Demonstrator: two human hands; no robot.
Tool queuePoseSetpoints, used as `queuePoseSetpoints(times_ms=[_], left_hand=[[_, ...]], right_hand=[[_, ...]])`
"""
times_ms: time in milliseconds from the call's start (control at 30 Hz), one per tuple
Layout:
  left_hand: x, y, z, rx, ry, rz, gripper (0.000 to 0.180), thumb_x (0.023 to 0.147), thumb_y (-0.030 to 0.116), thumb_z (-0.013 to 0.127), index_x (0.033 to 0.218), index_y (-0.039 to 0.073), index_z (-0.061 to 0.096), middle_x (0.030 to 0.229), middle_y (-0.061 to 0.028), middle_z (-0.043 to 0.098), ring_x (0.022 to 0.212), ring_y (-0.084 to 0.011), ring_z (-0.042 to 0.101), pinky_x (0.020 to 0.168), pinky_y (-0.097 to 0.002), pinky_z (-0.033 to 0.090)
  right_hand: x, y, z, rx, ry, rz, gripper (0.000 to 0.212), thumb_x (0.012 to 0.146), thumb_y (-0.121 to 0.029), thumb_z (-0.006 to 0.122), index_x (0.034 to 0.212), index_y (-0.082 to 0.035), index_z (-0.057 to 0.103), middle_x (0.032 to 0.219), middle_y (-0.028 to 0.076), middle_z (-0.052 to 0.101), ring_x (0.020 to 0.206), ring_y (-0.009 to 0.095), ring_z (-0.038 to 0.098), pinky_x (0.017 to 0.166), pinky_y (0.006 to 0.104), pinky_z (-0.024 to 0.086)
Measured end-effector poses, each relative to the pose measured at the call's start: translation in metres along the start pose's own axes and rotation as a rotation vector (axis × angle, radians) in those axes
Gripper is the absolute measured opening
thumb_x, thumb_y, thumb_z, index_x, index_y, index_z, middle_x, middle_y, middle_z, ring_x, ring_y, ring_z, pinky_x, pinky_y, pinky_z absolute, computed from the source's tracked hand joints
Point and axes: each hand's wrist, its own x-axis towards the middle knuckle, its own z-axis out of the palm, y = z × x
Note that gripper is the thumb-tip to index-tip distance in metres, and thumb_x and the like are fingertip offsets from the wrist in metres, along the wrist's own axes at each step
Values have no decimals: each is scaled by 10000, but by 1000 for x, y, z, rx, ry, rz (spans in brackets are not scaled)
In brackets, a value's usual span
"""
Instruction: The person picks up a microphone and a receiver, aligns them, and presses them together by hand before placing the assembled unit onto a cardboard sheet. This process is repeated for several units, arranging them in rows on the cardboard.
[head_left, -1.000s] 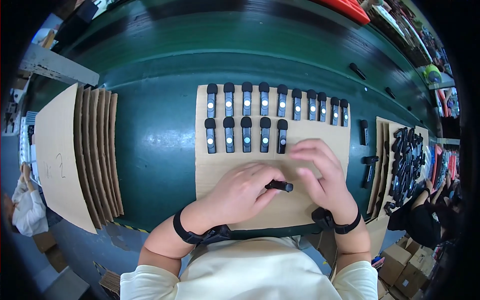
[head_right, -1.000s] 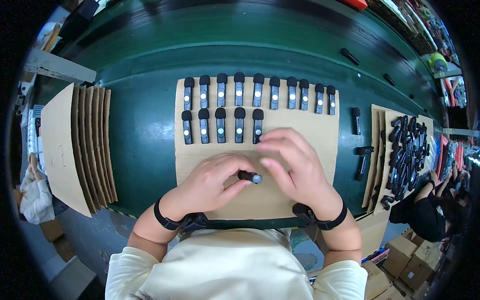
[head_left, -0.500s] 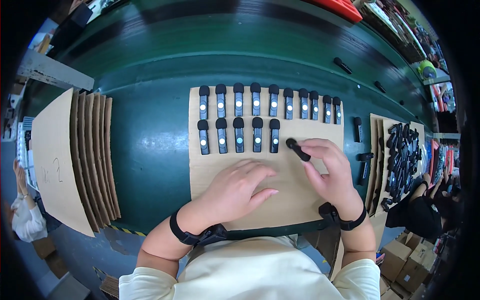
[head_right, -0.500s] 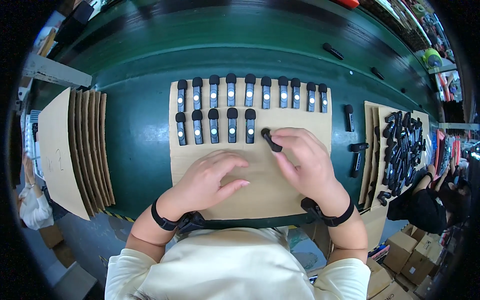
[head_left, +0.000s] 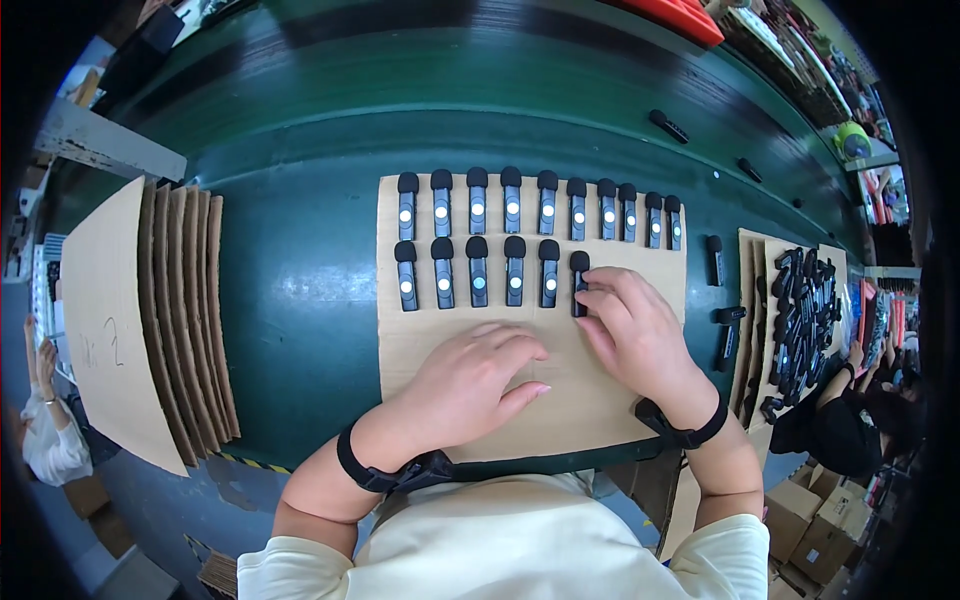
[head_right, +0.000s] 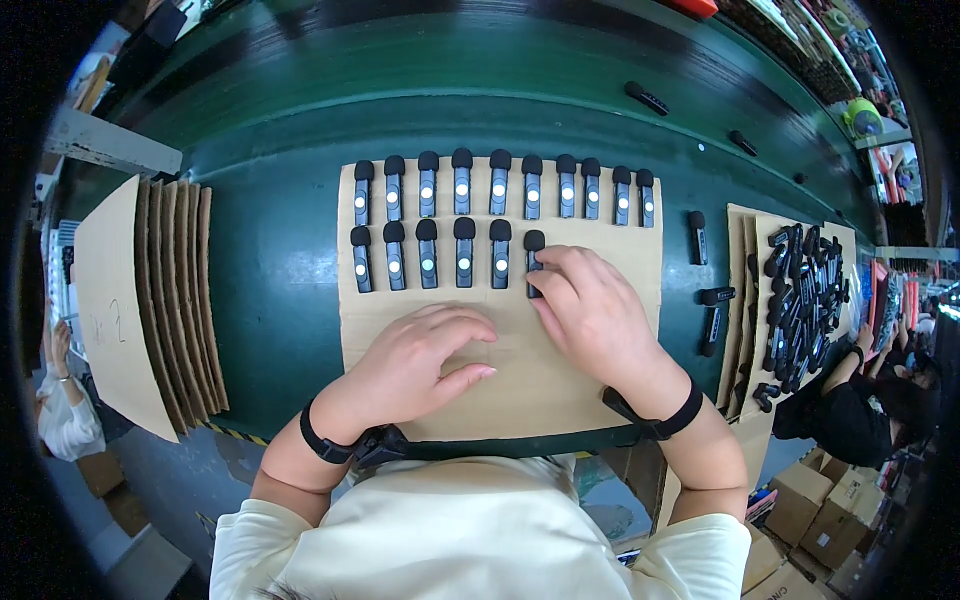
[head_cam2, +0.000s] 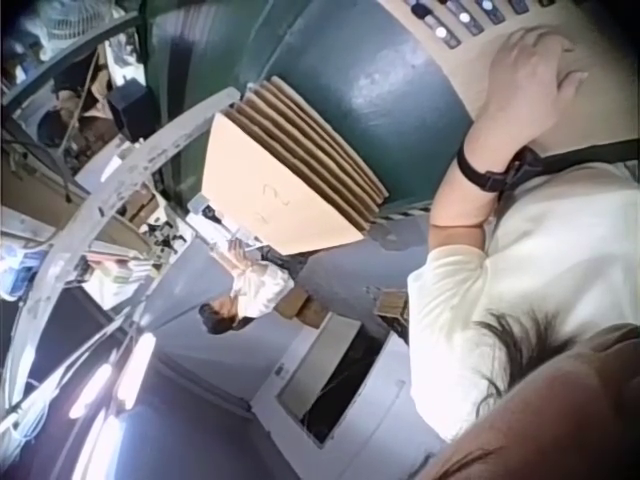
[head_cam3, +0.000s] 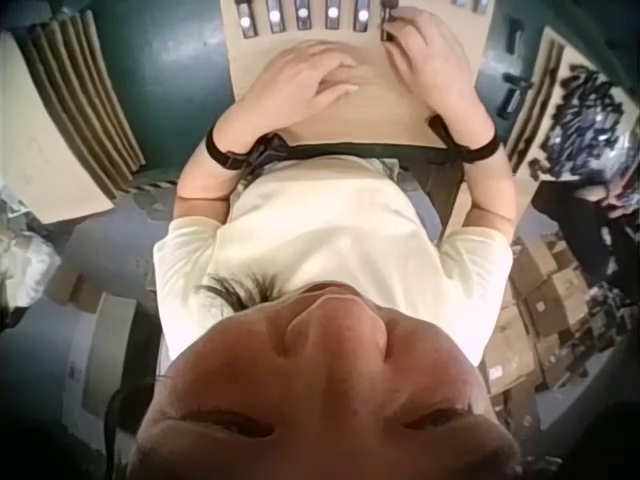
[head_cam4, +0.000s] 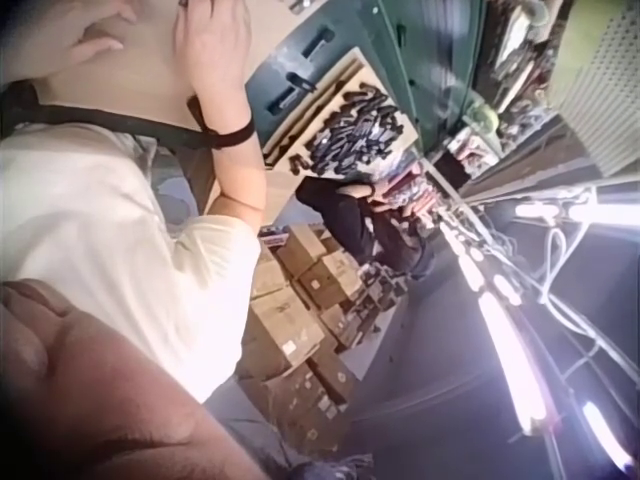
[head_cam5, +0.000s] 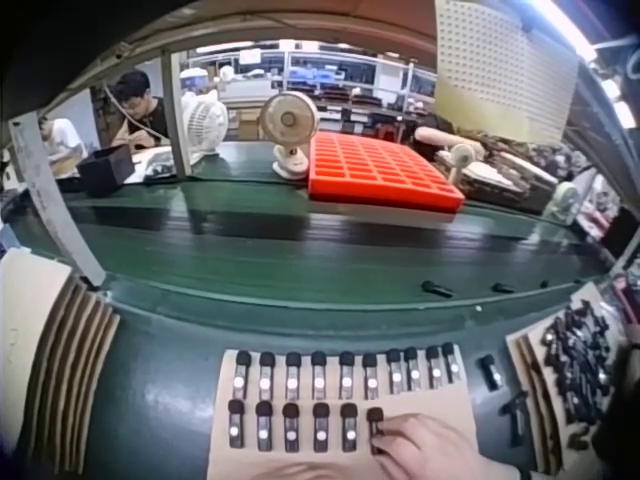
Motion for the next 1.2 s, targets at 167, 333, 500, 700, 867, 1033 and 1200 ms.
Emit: queuePoseSetpoints(times_ms=[167, 333, 500, 700, 867, 1033, 1200], left_hand=[[0, -1, 1, -4, -5, 5, 265, 839, 214, 709, 1015, 45, 607, 1044, -127, 647, 968, -310, 626, 827, -401, 510], [0, -1, 0, 2, -1, 10, 261, 838, 213, 710, 1011, 47, 608, 1040, -126, 648, 965, -308, 628, 822, -396, 511], [0, 1, -1, 3, -14, -30, 271, 823, 181, 732, 1032, 47, 623, 1057, -109, 664, 999, -310, 629, 849, -388, 517], [1, 1, -2, -13, -20, -35, 271, 825, 189, 731, 1032, 48, 627, 1058, -110, 666, 1001, -311, 630, 852, -385, 517], [0, 0, -1, -12, -13, -29, 263, 831, 197, 725, 1027, 47, 632, 1064, -110, 668, 1010, -307, 631, 858, -383, 516], [0, 3, -2, -14, -17, -22, 240, 832, 159, 722, 1026, 48, 637, 1062, -105, 668, 1009, -296, 632, 858, -365, 517], [-2, 6, -9, -139, 86, 21, 247, 809, 102, 737, 1022, 30, 633, 1050, -121, 668, 996, -302, 636, 860, -370, 516]], right_hand=[[6, 5, 0, -27, 12, -2, 280, 729, -6, 721, 988, -27, 616, 1086, 131, 609, 956, 323, 617, 793, 396, 522], [16, 10, -15, -8, 35, -20, 276, 746, -6, 716, 1003, -25, 617, 1079, 135, 610, 971, 323, 618, 825, 389, 516], [47, 59, -36, -34, 100, 19, 283, 773, -27, 712, 1036, -17, 609, 1064, 142, 609, 990, 322, 615, 852, 379, 507], [101, 146, -47, -189, 98, 208, 284, 853, -115, 682, 1103, -10, 601, 1090, 163, 611, 1037, 327, 610, 889, 366, 498], [140, 174, -49, -349, -194, 478, 308, 864, -142, 671, 1135, -12, 604, 1018, 163, 648, 1009, 337, 629, 887, 376, 500], [140, 160, -51, -316, -147, 432, 271, 874, -119, 664, 1118, -13, 616, 916, 122, 668, 905, 268, 662, 826, 331, 518], [104, 85, -42, 485, 42, 310, 214, 905, -48, 628, 1117, -23, 642, 968, 20, 638, 846, 71, 598, 771, 227, 497]])
